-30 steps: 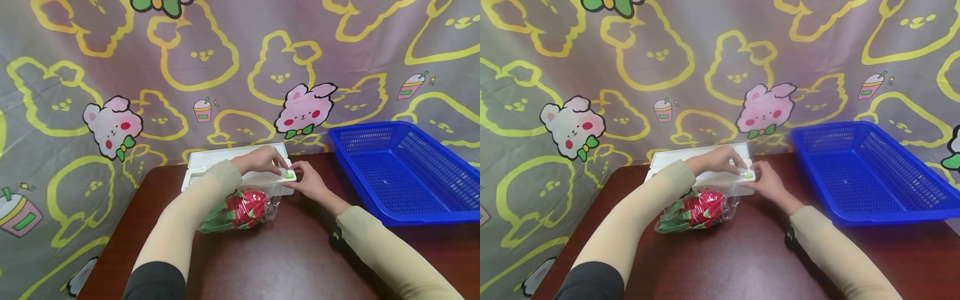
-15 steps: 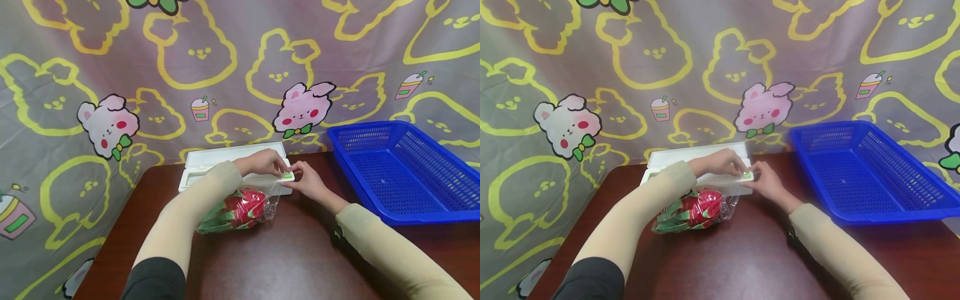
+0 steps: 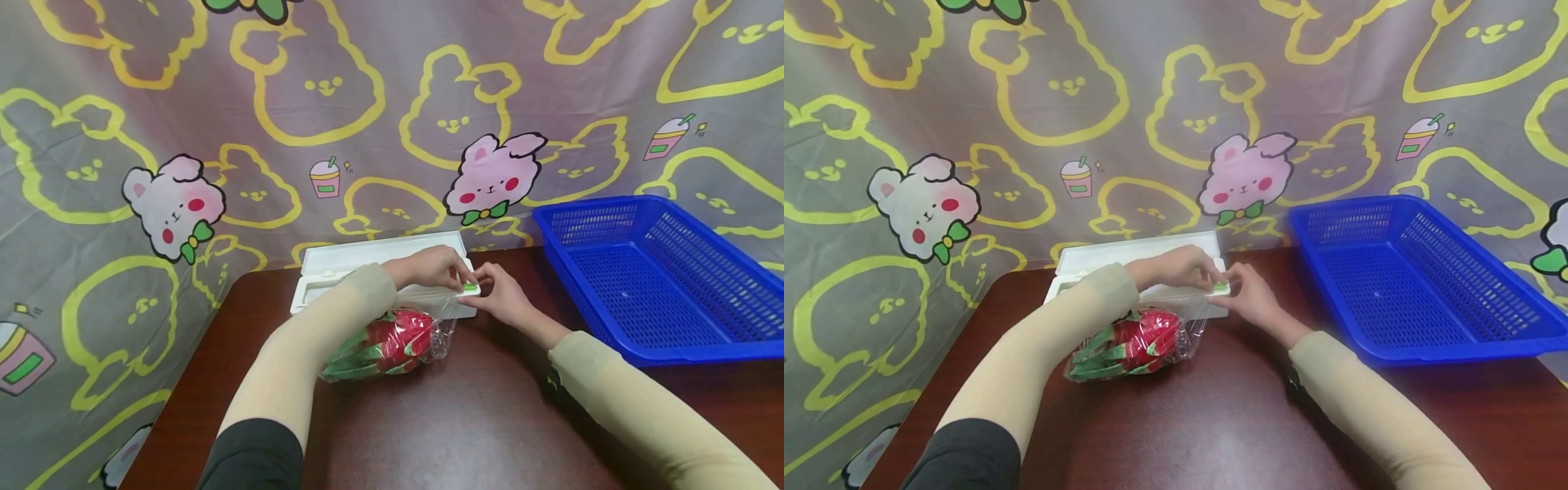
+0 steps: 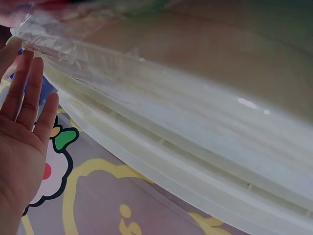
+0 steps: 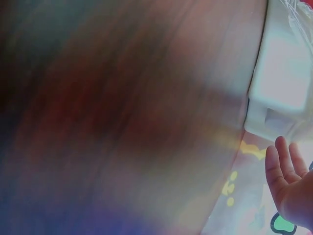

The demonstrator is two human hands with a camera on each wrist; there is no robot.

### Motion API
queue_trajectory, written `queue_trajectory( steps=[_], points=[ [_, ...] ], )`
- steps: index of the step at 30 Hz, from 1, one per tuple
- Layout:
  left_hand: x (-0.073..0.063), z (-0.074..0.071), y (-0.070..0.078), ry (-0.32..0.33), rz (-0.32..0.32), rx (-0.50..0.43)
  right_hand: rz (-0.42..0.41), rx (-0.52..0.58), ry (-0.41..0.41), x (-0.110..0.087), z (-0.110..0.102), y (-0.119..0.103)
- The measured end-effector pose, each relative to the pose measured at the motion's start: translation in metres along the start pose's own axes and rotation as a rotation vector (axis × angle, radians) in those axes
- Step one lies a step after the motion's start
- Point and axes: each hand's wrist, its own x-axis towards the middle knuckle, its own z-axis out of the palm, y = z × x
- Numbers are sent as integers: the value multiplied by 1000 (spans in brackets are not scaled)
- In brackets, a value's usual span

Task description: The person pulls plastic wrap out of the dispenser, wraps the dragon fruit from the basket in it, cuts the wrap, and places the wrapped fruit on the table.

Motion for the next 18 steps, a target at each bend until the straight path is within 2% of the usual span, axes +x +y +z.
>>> queue_trajectory(
  steps=[8,13,18],
  points=[
    [0,-1,-4,-3,-6,18,14,-17,-14,1,-1,0],
    [-4,-5,-3,-9,-21,77,31,-64,-35,2,-2,0],
    [-6,-7,-3,-36,-29,96,40,-84,-34,1,-4,-1]
  ],
)
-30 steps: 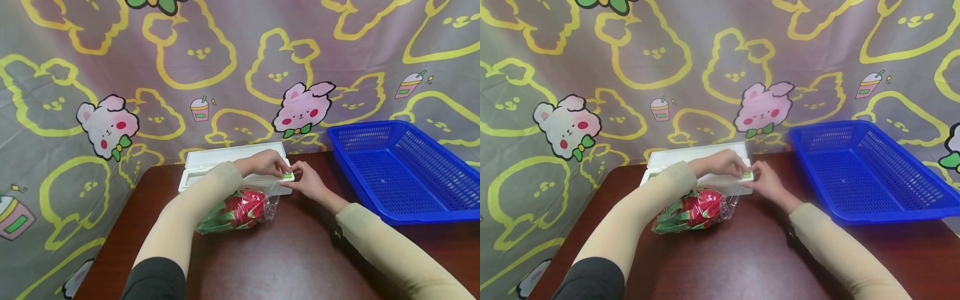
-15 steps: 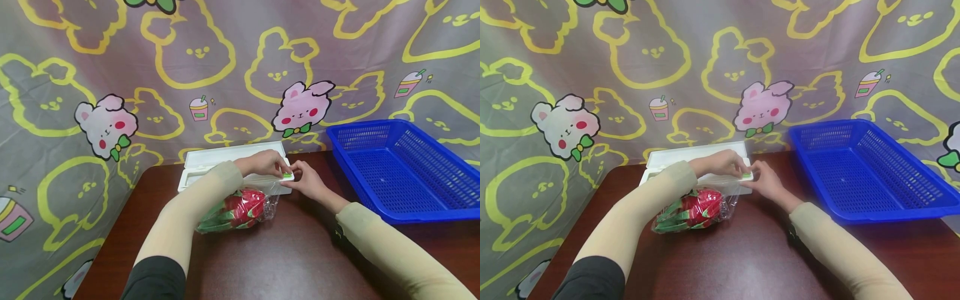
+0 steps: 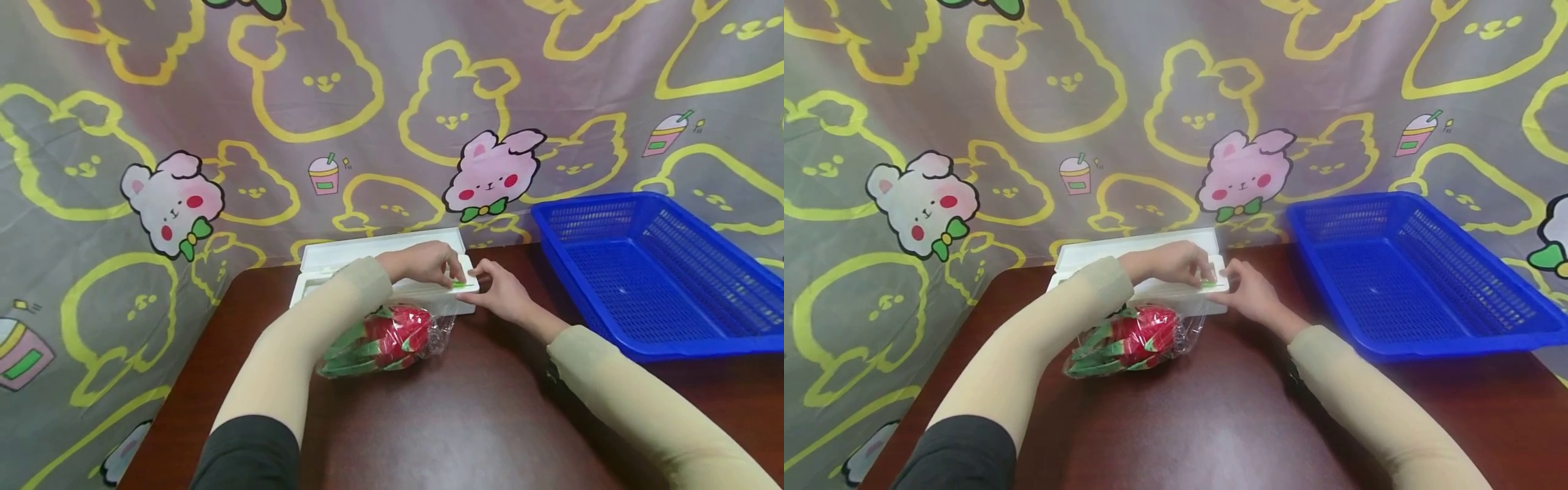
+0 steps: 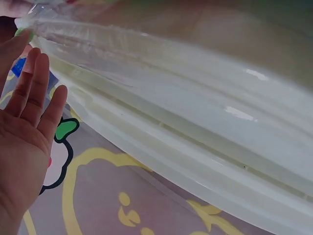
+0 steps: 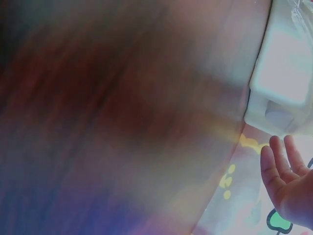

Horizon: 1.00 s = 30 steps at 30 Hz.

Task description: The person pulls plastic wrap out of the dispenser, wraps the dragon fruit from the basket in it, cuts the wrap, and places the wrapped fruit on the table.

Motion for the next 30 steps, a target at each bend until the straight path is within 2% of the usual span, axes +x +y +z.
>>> queue_trajectory(
  steps=[7,15,30],
  points=[
    [-1,-3,-3,-30,1,-7,-2,3,-15,1,0,1],
    [-6,-6,-6,-48,-14,2,20,-52,-25,3,-2,-1],
    [-29,-5,-13,-25,-34,-31,29,-60,-27,-1,-3,-3]
  ],
)
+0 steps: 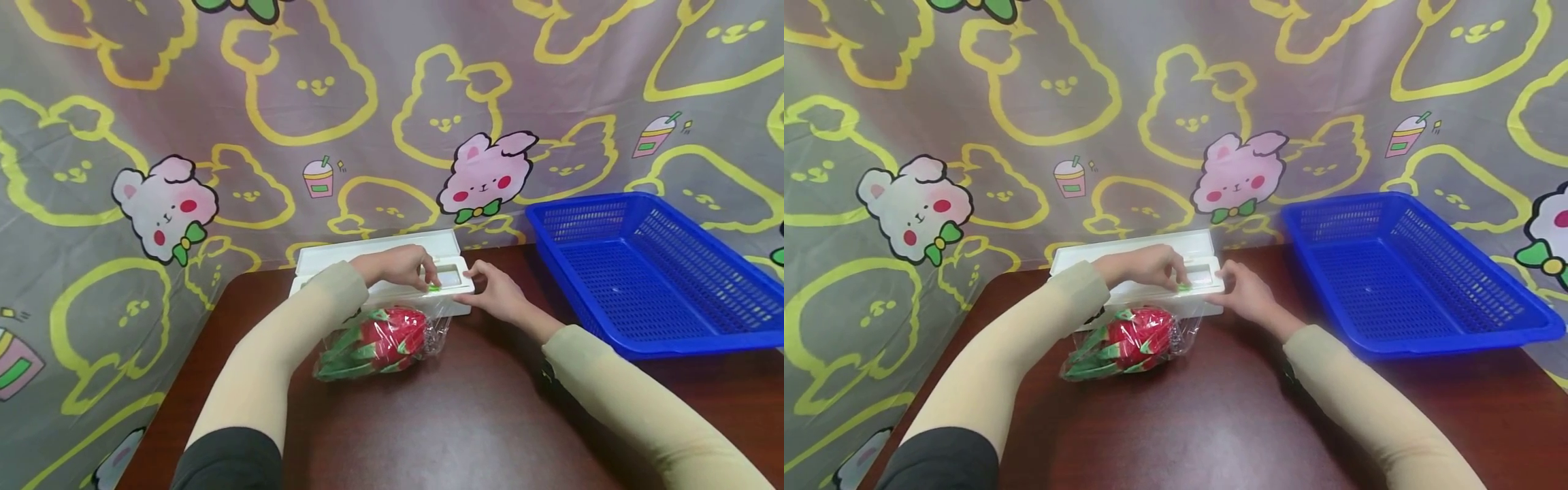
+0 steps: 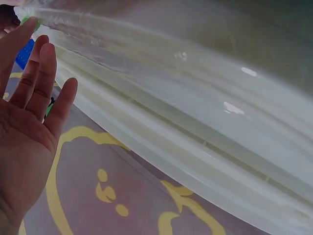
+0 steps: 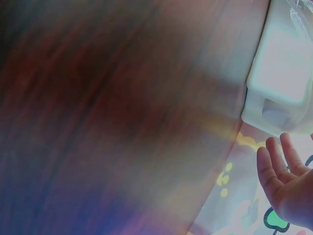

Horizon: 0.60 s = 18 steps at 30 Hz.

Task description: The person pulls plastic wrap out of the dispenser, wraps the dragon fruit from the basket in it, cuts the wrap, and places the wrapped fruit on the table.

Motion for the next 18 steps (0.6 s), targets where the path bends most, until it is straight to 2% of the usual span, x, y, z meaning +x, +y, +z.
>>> queue_trajectory(
  steps=[11,18],
  points=[
    [-10,0,-4,10,-21,-21,25,-29,-3,-1,-1,-3],
    [-20,2,-12,22,-28,-31,26,-42,5,-1,-1,0]
  ],
)
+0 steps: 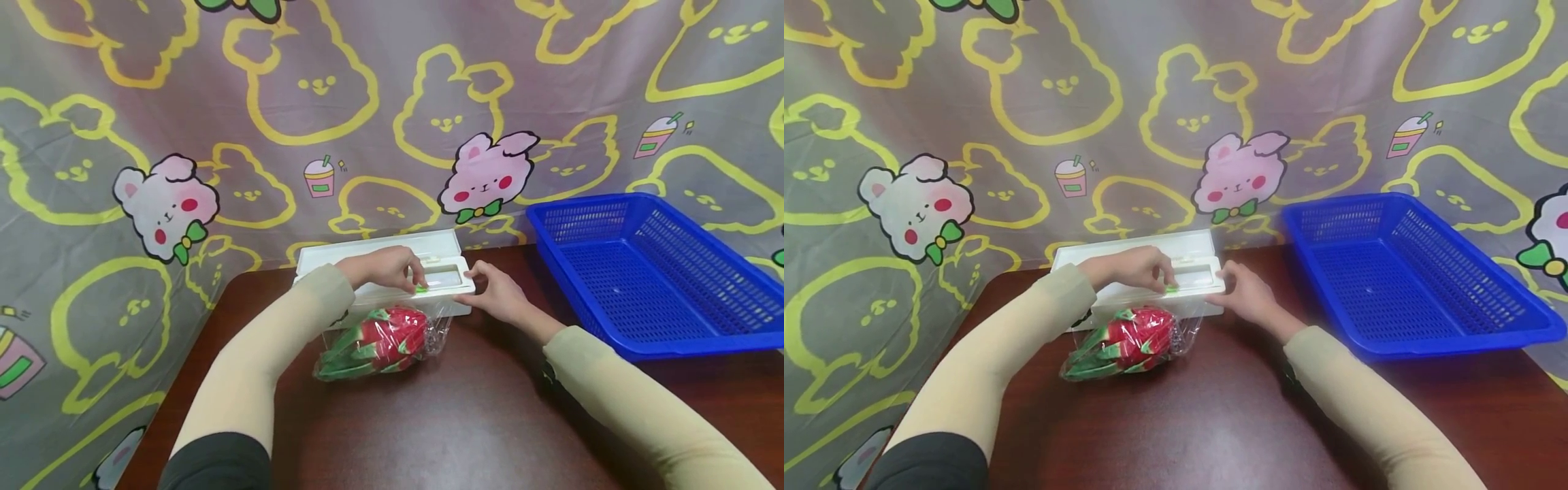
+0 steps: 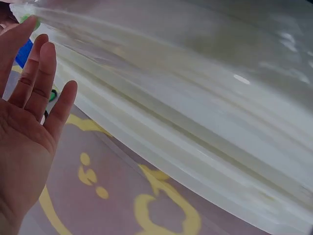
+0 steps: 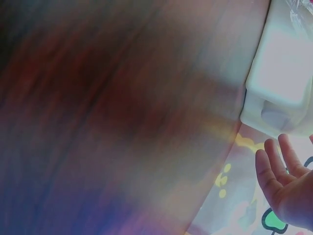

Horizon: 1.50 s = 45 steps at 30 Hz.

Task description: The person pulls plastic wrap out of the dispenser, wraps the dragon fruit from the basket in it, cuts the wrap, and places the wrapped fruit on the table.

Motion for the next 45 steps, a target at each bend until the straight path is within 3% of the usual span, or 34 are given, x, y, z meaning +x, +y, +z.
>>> queue_trajectory(
  steps=[6,23,34,45],
  points=[
    [-17,0,-6,28,-21,-52,7,-1,9,-2,-3,3],
    [-56,-1,-20,65,-76,-42,-3,5,-7,-1,-5,-1],
    [-69,2,-23,77,-119,-9,-14,27,-16,-1,1,-2],
    [-75,4,-28,101,-100,-16,-4,4,-15,-2,0,-2]
  ],
)
